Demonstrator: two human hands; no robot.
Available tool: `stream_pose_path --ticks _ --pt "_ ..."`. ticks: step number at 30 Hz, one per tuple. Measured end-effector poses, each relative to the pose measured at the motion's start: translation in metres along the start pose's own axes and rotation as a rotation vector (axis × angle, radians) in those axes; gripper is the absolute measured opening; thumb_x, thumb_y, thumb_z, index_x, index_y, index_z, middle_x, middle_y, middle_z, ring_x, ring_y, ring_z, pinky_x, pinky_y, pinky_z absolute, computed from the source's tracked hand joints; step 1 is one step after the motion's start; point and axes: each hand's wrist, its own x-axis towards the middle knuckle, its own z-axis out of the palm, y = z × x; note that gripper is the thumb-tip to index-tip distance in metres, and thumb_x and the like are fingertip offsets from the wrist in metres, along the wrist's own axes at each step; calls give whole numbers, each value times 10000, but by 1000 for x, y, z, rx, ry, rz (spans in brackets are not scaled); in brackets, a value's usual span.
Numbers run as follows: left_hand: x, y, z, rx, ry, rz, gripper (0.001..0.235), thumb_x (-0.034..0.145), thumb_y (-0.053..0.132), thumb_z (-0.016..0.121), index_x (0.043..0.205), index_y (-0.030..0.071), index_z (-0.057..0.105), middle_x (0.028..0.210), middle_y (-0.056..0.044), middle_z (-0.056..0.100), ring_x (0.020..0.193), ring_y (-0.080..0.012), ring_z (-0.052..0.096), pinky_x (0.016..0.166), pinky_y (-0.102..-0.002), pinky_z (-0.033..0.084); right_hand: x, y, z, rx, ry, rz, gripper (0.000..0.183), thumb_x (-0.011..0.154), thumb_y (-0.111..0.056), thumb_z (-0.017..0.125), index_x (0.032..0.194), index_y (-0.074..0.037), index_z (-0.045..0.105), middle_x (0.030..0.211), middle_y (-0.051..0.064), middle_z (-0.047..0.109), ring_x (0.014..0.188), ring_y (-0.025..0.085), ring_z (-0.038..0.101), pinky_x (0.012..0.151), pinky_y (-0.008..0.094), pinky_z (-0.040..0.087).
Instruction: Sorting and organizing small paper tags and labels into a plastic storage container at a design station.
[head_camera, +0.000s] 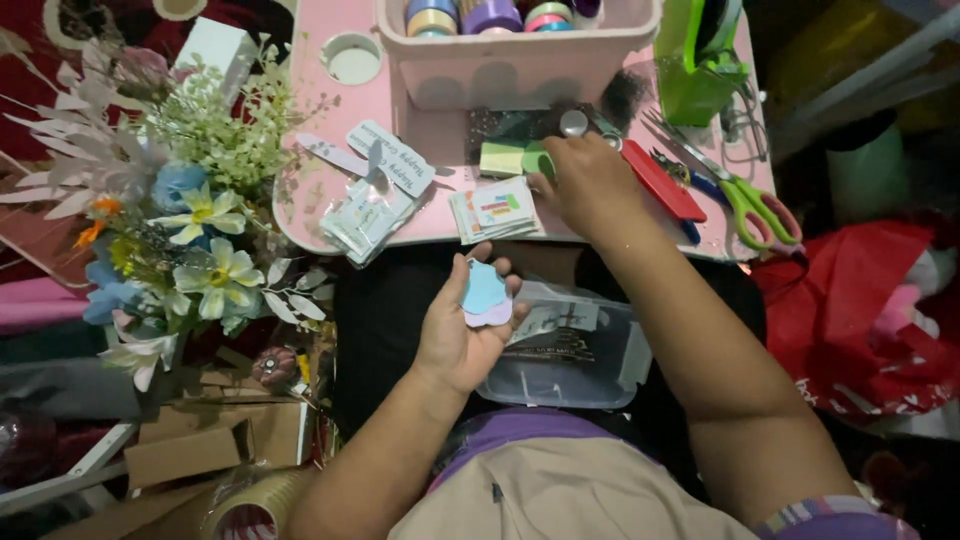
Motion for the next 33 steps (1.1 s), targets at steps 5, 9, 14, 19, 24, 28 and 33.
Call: stream_pose_path --ticks 5,9,14,19,24,28,33 --pt "0 1 -1 14 52 -10 355 1014 456 552 1215 166 592 1103 -90 708 997 -269 693 786 -455 623 -1 2 4 -89 98 -100 160 834 -193 741 959 -94 745 676 108 659 648 328 677 595 423 552" --pt "-4 0 15 -42 39 -51 483 991 553 538 1225 135 601 1106 -116 704 1009 -296 690 791 -484 626 -14 18 16 -243 242 -116 131 841 -153 677 960 -173 728 665 23 615 630 239 639 596 353 511" --pt "-11 -3 35 31 17 73 393 1049 484 447 1305 202 544 1126 -110 661 1075 -299 661 871 -485 600 -46 -72 -91 -220 219 -134 159 961 -224 694 833 -158 628 644 33 483 598 254 572 570 404 493" --pt "-2 -11 32 112 56 111 398 1053 475 431 1271 165 554 1195 -138 662 1127 -303 655 926 -475 583 -78 -110 -74 69 429 -360 91 929 -49 714 990 -83 773 975 85 767 917 247 734 856 390 592" --pt "1 -23 20 114 115 104 408 1042 514 443 1140 154 608 1135 -130 706 1074 -288 697 890 -396 615 -93 -117 -79 235 367 -291 143 990 -108 633 1058 -102 759 1055 48 776 1005 219 729 983 442 538" --pt "4 -22 4 268 88 75 311 1051 424 476 1147 165 620 1097 -115 715 1007 -255 713 823 -362 626 -94 -113 -86 344 253 -293 429 905 -401 727 1206 -96 694 1221 102 700 1137 276 663 1115 544 384" --pt "-22 -24 38 422 23 33 375 1045 279 507 1395 148 538 1152 -82 689 1050 -193 691 864 -341 614 -97 -106 -87 471 117 -276 639 885 -355 765 1388 -19 557 1368 204 607 1242 353 609 1170 595 266"
